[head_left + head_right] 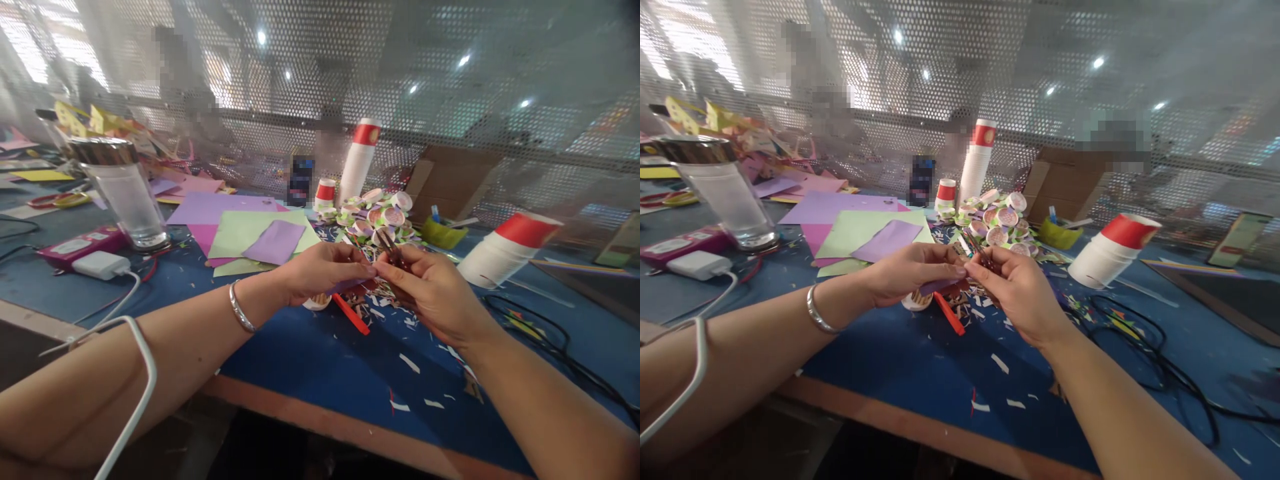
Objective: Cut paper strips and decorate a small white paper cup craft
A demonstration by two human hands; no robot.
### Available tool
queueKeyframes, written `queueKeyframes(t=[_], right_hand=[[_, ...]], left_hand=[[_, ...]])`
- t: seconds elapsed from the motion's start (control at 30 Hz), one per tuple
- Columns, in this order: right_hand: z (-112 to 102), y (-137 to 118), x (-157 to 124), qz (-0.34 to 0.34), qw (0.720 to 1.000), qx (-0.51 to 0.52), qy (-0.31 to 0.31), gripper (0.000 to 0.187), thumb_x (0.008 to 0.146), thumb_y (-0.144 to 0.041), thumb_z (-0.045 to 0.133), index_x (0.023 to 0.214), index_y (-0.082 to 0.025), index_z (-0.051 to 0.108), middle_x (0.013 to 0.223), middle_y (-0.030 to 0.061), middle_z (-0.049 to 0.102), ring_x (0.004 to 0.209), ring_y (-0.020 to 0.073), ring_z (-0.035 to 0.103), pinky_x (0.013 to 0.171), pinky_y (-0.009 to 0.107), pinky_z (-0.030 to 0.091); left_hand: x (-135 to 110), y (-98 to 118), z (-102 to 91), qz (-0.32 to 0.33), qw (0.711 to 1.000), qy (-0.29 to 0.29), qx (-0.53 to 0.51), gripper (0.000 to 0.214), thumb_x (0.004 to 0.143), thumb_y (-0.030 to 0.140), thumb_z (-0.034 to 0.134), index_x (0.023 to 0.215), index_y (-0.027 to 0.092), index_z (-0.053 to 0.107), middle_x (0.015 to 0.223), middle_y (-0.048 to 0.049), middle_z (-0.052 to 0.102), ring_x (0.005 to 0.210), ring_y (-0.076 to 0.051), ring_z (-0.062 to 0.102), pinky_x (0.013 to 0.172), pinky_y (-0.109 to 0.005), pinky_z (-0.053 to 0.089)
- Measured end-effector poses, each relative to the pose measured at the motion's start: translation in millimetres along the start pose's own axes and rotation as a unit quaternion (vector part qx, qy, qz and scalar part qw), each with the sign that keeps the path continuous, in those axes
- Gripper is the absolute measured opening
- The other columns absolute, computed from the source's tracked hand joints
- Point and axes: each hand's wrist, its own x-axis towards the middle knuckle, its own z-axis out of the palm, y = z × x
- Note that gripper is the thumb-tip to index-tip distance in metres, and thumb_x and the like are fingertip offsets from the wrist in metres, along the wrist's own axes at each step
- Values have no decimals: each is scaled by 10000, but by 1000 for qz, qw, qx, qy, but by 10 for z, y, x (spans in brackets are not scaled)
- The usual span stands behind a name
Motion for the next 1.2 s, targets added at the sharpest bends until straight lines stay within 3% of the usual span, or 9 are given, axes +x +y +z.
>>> queueKeyframes(t=[0.1, 0.27, 0.4, 0.5, 0.67, 0.8, 1.2], right_hand=[[3, -1, 0, 2, 1000, -4, -6, 466, 682, -572, 918, 805, -189, 683, 573, -69, 492, 445, 46, 296, 398, 236, 165], [-23, 9, 1, 7, 1000, -11, -7, 469, 757, -640, 844, 800, -210, 661, 543, -97, 349, 439, 58, 248, 403, 244, 169], [-83, 33, 32, 0, 999, -32, -8, 552, 833, -768, 684, 809, -217, 661, 593, -74, 361, 449, 70, 244, 415, 262, 161], [-129, 65, 53, -12, 997, -71, -6, 548, 866, -756, 658, 790, -213, 661, 588, -71, 336, 474, 81, 259, 436, 270, 162], [-149, 67, 49, -35, 988, -150, -10, 573, 850, -750, 686, 688, -207, 605, 562, -74, 297, 503, 85, 248, 453, 277, 164], [-124, 16, 38, -41, 981, -189, -31, 623, 807, -815, 668, 698, -202, 650, 520, -81, 271, 480, 85, 208, 446, 294, 126], [-125, -8, 27, -43, 976, -207, -46, 639, 795, -832, 661, 694, -202, 693, 501, -76, 280, 466, 86, 211, 439, 294, 108]], left_hand=[[12, -4, 7, 22, 999, 18, 46, 127, 894, 113, 701, 776, 122, 657, 704, 8, 698, 633, -57, 636, 694, -207, 490], [9, 36, -14, 2, 997, 22, 80, 153, 897, 123, 667, 755, 156, 621, 688, 27, 694, 561, -70, 624, 635, -238, 488], [5, 95, -48, 22, 991, 52, 118, 146, 892, 134, 673, 759, 170, 625, 656, 27, 665, 474, -51, 514, 527, -231, 380], [9, 128, -76, 46, 986, 84, 135, 165, 877, 113, 677, 722, 162, 645, 634, 29, 637, 483, -41, 449, 517, -230, 332], [24, 130, -132, 56, 978, 99, 175, 128, 834, 148, 718, 708, 163, 707, 639, 24, 644, 565, -70, 490, 591, -237, 368], [34, 110, -167, 64, 973, 89, 201, 82, 816, 177, 738, 734, 170, 746, 666, 19, 672, 608, -85, 527, 629, -245, 393], [11, 140, -161, 84, 973, 83, 200, 52, 793, 193, 787, 790, 142, 776, 720, -4, 711, 635, -85, 547, 659, -256, 424]])
